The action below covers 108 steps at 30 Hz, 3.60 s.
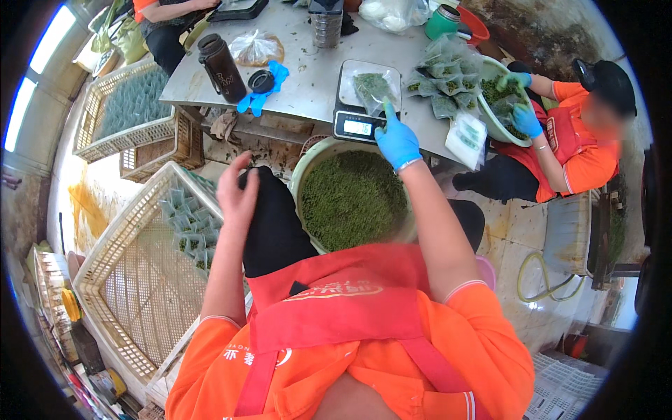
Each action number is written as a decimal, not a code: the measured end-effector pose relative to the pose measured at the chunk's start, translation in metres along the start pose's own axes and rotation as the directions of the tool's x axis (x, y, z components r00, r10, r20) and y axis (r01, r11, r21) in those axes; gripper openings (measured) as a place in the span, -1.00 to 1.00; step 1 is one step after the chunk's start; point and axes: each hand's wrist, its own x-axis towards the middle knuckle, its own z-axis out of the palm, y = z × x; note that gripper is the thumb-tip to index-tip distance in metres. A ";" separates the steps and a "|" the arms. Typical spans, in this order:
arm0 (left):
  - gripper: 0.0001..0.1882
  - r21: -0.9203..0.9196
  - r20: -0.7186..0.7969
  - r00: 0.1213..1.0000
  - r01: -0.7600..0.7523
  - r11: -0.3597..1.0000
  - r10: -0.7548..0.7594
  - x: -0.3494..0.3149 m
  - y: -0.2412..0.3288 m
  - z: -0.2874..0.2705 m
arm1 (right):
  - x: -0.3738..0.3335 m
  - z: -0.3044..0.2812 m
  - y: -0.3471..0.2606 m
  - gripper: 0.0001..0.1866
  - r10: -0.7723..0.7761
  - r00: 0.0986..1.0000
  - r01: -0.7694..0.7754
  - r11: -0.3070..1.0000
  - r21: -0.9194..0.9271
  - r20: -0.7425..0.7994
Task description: The person scoops green tea leaves from a bowl into small plastic bags, weighs each bag on a digital scale, and places the filled bags into a crate. The process is repeated continuously.
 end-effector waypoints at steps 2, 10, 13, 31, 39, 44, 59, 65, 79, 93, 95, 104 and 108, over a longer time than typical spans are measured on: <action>-0.67 -0.021 0.036 0.994 -0.100 0.995 0.101 0.008 0.024 0.021 | 0.011 0.011 0.014 -0.43 -0.039 0.999 0.039 0.998 -0.055 -0.001; -0.69 -0.075 0.291 0.935 -0.187 0.979 0.201 -0.010 0.043 0.076 | -0.003 0.008 0.001 -0.43 -0.044 0.998 0.047 0.997 0.061 -0.046; -0.69 -0.085 0.369 0.906 -0.191 0.978 0.209 -0.013 0.045 0.085 | 0.024 0.027 0.007 -0.42 0.064 0.990 -0.062 0.998 0.017 -0.124; -0.69 -0.326 0.807 0.590 0.478 0.816 -0.023 -0.042 0.052 0.123 | -0.090 0.045 0.024 -0.87 -0.192 0.925 -0.249 0.347 0.904 0.328; -0.80 -0.398 0.826 0.553 0.710 0.581 -0.109 -0.029 0.063 0.105 | -0.086 0.043 0.031 -0.86 -0.073 0.896 -0.443 -0.208 0.872 0.438; -0.79 -0.463 0.809 0.585 0.700 0.544 -0.063 -0.027 0.072 0.099 | -0.084 0.046 0.035 -0.85 -0.107 0.901 -0.425 -0.418 0.803 0.421; -0.80 -0.389 0.788 0.606 0.630 0.672 -0.112 -0.045 0.046 0.108 | -0.063 0.028 0.041 -0.87 -0.032 0.982 -0.185 -0.367 0.911 0.187; -0.79 -0.335 0.800 0.584 0.626 0.704 -0.138 -0.053 0.047 0.111 | -0.031 0.034 0.016 -0.79 0.239 0.970 0.033 -0.281 0.959 0.037; -0.78 -0.260 0.765 0.637 0.441 0.859 -0.096 -0.059 0.048 0.110 | -0.043 0.030 0.021 -0.66 0.089 0.948 0.143 0.738 0.660 -0.304; -0.79 -0.114 0.575 0.803 -0.109 0.988 0.154 0.014 0.037 0.088 | -0.070 0.061 0.033 -0.90 0.003 0.986 -0.119 0.701 0.704 0.165; -0.77 -0.074 0.565 0.825 0.012 0.997 0.032 0.038 0.022 0.090 | -0.080 0.057 0.033 -0.90 -0.006 0.973 -0.173 0.644 0.745 0.230; -0.76 -0.209 0.406 0.893 0.296 0.932 -0.192 0.047 0.000 0.110 | -0.066 0.033 0.026 -0.72 -0.262 0.869 0.398 0.874 0.279 -0.420; -0.77 -0.087 0.459 0.876 0.209 0.974 -0.147 0.047 0.013 0.105 | -0.021 0.029 0.017 -0.62 -0.129 0.934 0.237 0.922 0.306 -0.334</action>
